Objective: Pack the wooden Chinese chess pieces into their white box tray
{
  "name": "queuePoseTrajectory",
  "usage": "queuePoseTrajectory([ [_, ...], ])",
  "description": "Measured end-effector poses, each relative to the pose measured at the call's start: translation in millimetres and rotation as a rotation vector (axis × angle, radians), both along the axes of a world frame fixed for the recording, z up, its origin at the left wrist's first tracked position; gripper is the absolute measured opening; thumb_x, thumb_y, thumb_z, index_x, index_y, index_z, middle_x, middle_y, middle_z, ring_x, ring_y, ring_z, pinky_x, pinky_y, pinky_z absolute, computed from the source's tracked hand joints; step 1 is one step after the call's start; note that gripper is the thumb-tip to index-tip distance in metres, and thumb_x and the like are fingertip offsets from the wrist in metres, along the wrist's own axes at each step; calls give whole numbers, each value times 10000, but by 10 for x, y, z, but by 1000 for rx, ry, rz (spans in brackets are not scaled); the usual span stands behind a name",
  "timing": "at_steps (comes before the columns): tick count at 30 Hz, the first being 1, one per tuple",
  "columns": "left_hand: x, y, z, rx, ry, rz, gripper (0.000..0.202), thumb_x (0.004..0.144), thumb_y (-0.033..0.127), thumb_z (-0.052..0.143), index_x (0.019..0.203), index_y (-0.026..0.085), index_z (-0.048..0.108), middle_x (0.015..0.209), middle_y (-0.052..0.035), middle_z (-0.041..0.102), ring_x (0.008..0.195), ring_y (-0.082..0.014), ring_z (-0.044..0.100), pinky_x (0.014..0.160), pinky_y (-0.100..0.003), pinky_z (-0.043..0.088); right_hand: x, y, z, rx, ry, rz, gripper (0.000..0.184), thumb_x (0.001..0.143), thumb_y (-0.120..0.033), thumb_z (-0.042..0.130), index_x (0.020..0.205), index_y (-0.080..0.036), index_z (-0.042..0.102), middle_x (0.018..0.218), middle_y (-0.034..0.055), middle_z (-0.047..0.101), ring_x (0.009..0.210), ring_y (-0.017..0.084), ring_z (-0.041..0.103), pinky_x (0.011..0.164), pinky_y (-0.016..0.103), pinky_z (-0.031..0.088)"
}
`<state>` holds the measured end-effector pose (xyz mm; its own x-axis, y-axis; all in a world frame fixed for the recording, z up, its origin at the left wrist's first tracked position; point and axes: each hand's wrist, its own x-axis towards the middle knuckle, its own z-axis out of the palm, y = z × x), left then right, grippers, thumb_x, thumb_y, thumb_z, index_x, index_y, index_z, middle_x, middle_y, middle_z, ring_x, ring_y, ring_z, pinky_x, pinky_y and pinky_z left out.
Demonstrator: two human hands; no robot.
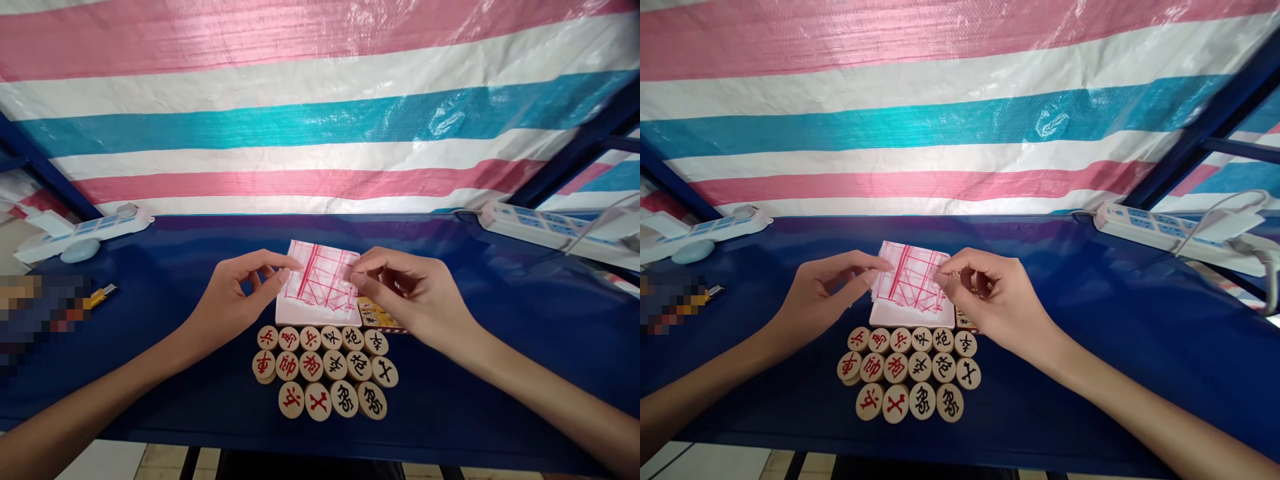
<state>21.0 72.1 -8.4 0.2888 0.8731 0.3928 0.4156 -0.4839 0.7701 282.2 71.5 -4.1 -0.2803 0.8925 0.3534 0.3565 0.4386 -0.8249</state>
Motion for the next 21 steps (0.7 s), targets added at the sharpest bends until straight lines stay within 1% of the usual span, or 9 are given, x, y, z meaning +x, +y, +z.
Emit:
queuePoseTrajectory([
  [1, 7, 2, -2, 3, -10, 4, 236, 937, 265, 603, 1159, 276, 683, 1026, -5, 720, 776, -118, 605, 598, -225, 435, -4, -4, -12, 2, -5, -16, 128, 883, -381, 691, 882, -253, 693, 836, 11, 682, 609, 124, 470, 544, 312, 346],
  [3, 23, 8, -3, -28, -47, 7, 429, 911, 261, 642, 1332, 289, 562, 977, -3, 721, 769, -122, 612, 608, -224, 449, -7, -6, -29, 3, -21, -39, 126, 876, -367, 700, 924, -252, 678, 843, 7, 682, 569, 110, 397, 520, 313, 310],
  [5, 34, 12, -3, -97, -89, 2, 540, 905, 278, 655, 1413, 287, 474, 883, 4, 714, 739, -126, 605, 631, -234, 459, -5, -6, -37, 1, -23, -37, 124, 878, -362, 697, 918, -247, 673, 852, 11, 682, 568, 108, 389, 522, 313, 314],
  [7, 39, 14, -7, -170, -125, -16, 519, 911, 304, 650, 1403, 282, 484, 849, 2, 711, 721, -128, 605, 642, -245, 463, -5, -5, -36, -7, -24, -27, 124, 879, -361, 693, 905, -243, 668, 845, 11, 675, 566, 105, 395, 519, 309, 320],
  [10, 35, 22, -25, -235, -160, -51, 390, 923, 342, 637, 1300, 261, 579, 851, -11, 724, 726, -135, 633, 657, -256, 475, -10, -2, -32, -6, -31, -19, 133, 873, -365, 697, 917, -245, 659, 772, -5, 639, 544, 101, 390, 493, 299, 313],
  [12, 27, 33, -40, -239, -166, -54, 326, 921, 358, 641, 1225, 244, 624, 865, -17, 736, 733, -138, 648, 662, -257, 481, -15, -1, -31, -9, -38, -13, 153, 872, -374, 699, 949, -250, 653, 785, -6, 643, 542, 99, 400, 488, 294, 321],
  [14, 18, 46, -53, -228, -166, -41, 295, 915, 357, 651, 1183, 236, 635, 886, -18, 750, 726, -133, 651, 640, -247, 474, -18, -2, -32, -20, -46, -9, 162, 878, -384, 694, 961, -252, 653, 859, 10, 674, 575, 104, 449, 510, 294, 350],
  [18, 1, 67, -65, -210, -139, -34, 257, 924, 341, 641, 1162, 245, 634, 877, -2, 757, 739, -129, 662, 666, -244, 491, -7, -3, -45, -19, -62, -13, 147, 881, -395, 694, 923, -256, 674, 920, 25, 702, 692, 138, 555, 580, 301, 405],
  [21, -9, 67, -72, -206, -110, -39, 250, 926, 344, 638, 1158, 250, 637, 865, 7, 753, 745, -130, 664, 685, -249, 501, 7, 3, -57, -15, -57, -12, 137, 881, -391, 696, 924, -261, 684, 947, 28, 712, 756, 158, 590, 615, 306, 426],
])
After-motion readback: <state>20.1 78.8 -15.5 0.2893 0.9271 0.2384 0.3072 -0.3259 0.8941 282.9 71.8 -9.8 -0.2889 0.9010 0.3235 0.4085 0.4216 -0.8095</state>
